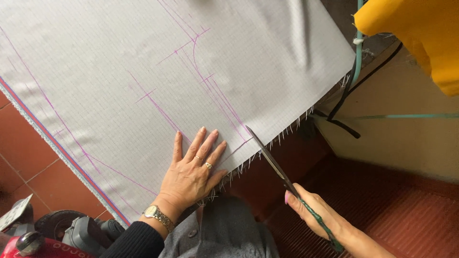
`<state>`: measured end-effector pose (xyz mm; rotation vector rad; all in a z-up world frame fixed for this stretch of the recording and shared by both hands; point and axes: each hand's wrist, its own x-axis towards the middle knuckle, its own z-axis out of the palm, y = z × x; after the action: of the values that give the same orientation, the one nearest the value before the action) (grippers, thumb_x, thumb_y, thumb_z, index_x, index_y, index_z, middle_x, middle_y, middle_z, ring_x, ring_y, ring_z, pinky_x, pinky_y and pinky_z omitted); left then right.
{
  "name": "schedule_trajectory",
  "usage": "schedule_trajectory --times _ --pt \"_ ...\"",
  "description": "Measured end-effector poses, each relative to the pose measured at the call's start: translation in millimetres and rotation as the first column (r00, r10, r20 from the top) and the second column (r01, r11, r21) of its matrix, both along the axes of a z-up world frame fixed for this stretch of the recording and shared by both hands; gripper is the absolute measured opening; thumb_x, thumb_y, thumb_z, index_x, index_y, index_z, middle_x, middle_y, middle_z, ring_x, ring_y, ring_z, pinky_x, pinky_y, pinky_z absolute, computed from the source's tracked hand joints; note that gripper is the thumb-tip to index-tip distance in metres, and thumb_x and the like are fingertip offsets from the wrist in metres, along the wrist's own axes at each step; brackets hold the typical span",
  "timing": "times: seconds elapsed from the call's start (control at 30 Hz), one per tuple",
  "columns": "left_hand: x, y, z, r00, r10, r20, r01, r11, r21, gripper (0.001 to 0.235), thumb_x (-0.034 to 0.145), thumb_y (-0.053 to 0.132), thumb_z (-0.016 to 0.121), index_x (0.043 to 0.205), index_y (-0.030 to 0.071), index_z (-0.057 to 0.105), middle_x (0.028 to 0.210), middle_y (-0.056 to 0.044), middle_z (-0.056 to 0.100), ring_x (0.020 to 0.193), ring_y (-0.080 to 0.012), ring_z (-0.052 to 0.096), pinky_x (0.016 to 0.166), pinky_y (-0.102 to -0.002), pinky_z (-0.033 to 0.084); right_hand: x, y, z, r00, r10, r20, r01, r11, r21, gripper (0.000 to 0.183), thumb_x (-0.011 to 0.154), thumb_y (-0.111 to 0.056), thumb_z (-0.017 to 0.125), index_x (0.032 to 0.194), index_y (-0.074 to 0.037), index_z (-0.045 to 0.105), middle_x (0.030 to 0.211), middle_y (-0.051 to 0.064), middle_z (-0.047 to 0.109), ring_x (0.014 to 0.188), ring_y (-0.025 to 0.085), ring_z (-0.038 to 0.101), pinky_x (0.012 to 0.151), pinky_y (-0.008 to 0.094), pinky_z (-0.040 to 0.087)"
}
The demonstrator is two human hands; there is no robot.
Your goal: Cutting out a garment pattern from fabric using scissors along marked lines.
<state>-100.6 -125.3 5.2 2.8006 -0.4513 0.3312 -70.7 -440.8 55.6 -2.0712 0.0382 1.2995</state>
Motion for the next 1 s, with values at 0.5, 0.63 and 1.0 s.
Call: schedule_trajectory --times 0.5,0.63,1.0 --pt "0.3 0.4 -0.4 1.0 0.003 -0.005 -0.003 1.0 0.015 0.058 0.092 0.05 0.055 0.139 0.017 0.047 0.148 -0.008 0.042 0.139 -0.03 0.038 0.111 -0.064 0.021 1.1 22.1 22.6 0.998 -0.046 -0.044 0.04 0.989 -0.14 0.047 0.091 -0.055 0.038 0.079 -0.012 0.053 0.065 0.0 0.037 0.059 0.012 0.037 0.056 0.026 0.043" --pt "0.5 0.5 -0.9 1.0 0.002 -0.012 -0.002 1.0 0.013 0.058 0.091 0.05 0.054 0.139 0.018 0.048 0.147 -0.007 0.043 0.139 -0.0297 0.037 0.111 -0.064 0.02 0.0 13.0 15.4 1.0 -0.023 -0.008 0.022 0.986 -0.164 0.044 0.095 -0.052 0.041 0.075 -0.013 0.047 0.07 -0.002 0.037 0.064 0.012 0.036 0.06 0.028 0.038" --pt "0.6 0.7 0.0 1.0 0.003 -0.021 -0.003 1.0 0.014 0.058 0.092 0.05 0.053 0.139 0.018 0.047 0.147 -0.007 0.043 0.139 -0.0299 0.037 0.111 -0.064 0.021 -1.2 9.2 12.3 1.0 -0.001 0.015 0.003 0.991 -0.131 0.045 0.097 -0.05 0.042 0.072 -0.013 0.044 0.065 -0.002 0.035 0.058 0.011 0.034 0.052 0.027 0.036"
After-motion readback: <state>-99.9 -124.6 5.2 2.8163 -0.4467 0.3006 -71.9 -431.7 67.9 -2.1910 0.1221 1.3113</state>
